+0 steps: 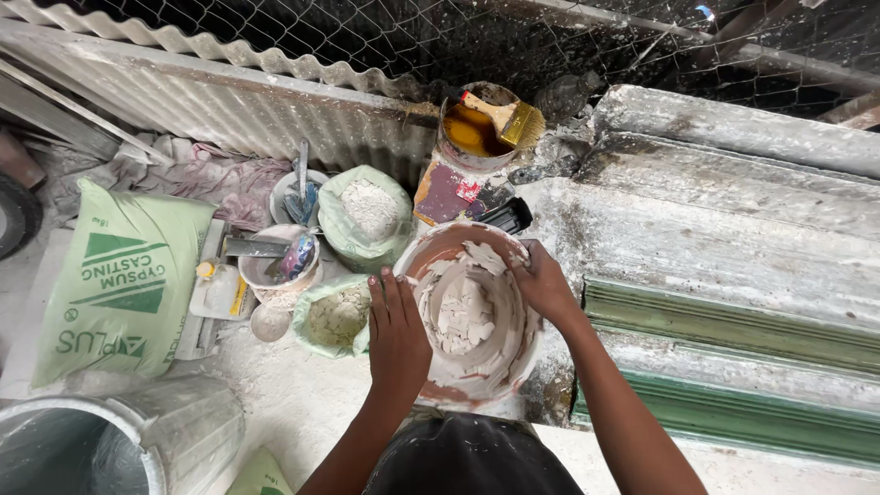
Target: The person brushes a green liquid coating along the grooves of long mold boards, then scrapes residue out of a plastic bowl. They carry the bowl to a tap, fill a pink cup with water and pour it into the bowl, then scoop white gypsum powder from a bag into the bowl with their hand.
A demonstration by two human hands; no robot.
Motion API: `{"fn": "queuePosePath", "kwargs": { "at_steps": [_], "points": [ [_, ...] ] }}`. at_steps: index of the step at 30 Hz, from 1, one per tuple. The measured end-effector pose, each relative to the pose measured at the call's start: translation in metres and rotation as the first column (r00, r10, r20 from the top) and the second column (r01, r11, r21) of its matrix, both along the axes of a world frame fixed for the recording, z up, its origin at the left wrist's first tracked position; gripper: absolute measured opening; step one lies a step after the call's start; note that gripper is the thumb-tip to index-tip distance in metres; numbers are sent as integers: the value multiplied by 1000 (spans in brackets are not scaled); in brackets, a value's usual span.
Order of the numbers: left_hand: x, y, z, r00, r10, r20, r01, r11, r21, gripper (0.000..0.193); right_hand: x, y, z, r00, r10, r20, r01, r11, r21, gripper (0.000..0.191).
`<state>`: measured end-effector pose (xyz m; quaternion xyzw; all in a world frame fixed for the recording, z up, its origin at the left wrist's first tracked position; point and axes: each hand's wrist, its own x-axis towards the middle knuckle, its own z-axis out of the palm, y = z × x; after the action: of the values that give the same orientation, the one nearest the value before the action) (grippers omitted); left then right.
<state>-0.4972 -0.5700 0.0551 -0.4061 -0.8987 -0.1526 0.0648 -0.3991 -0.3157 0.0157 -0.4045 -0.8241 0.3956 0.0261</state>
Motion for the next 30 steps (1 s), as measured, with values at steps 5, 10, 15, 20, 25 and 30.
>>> {"fn": "queuePosePath", "kwargs": {
  "at_steps": [5, 10, 15, 20, 25, 30],
  "points": [
    [12, 1, 4, 999, -29, 16, 31, 993, -117, 63, 2, -17, 25, 955, 295, 14, -247, 772, 586, 58],
    [-36, 6, -4, 946, -147, 288, 104, 982, 160, 67, 35, -35, 33, 871, 431, -236, -222, 773, 594, 71],
    [-112, 54, -18, 577, -125, 807, -203, 935, 291, 68, 74, -63, 8, 799, -84, -596, 46, 996, -78, 76],
    [-59, 78, -39, 663, -260, 702, 71, 955, 288, 77, 41, -87, -32, 516, -700, -494, 240, 672, -701, 68],
    [-17, 53, -37, 901, -433, -23, 415, 877, -244, 63, -1, -80, -36, 588, -513, -625, 359, 858, -366, 57],
    [-27, 25, -14, 913, -385, -137, 337, 898, -282, 59, -11, -45, -27, 802, -266, -534, 281, 958, -55, 51]
  ]
}}
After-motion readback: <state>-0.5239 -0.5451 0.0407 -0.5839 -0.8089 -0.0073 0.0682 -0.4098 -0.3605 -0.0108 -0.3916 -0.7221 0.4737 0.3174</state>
